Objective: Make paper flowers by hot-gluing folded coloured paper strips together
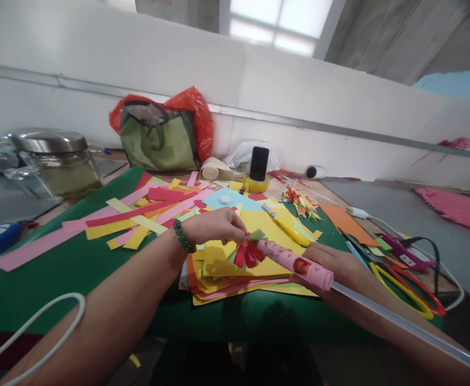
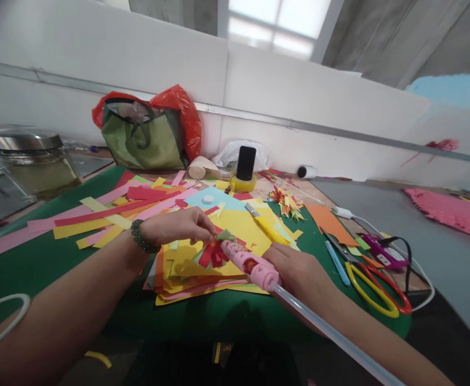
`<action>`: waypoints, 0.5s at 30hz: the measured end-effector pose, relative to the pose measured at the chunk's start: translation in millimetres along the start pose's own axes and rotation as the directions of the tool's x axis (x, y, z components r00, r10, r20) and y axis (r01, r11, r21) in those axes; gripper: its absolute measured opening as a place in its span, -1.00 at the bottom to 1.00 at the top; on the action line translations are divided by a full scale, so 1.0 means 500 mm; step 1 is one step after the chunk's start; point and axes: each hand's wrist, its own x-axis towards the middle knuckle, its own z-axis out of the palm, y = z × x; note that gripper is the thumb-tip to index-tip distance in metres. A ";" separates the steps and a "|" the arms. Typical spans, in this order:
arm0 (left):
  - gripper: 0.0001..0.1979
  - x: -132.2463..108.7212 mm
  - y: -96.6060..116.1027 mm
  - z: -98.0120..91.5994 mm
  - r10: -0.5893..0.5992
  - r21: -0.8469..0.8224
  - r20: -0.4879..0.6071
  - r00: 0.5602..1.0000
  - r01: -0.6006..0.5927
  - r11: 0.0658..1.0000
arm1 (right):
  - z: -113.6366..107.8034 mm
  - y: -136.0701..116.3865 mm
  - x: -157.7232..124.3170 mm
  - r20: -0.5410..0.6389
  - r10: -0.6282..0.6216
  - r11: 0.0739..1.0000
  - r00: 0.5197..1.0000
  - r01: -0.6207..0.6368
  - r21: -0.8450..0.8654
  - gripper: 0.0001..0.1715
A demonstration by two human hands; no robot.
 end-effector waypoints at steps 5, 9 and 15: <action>-0.84 -0.002 0.002 -0.001 -0.009 0.005 0.000 1.000 0.009 1.000 | 0.001 0.003 0.001 0.028 -0.006 1.000 1.000 0.005 0.004 -0.68; -0.85 -0.003 0.003 -0.003 -0.021 -0.005 -0.010 1.000 0.021 1.000 | -0.008 -0.002 -0.002 0.049 0.031 0.994 0.998 -0.036 0.108 -0.63; -0.92 0.002 -0.004 -0.003 -0.098 -0.062 -0.088 0.991 0.092 0.994 | -0.006 0.008 -0.012 -0.107 0.193 0.896 0.975 -0.130 0.424 -0.63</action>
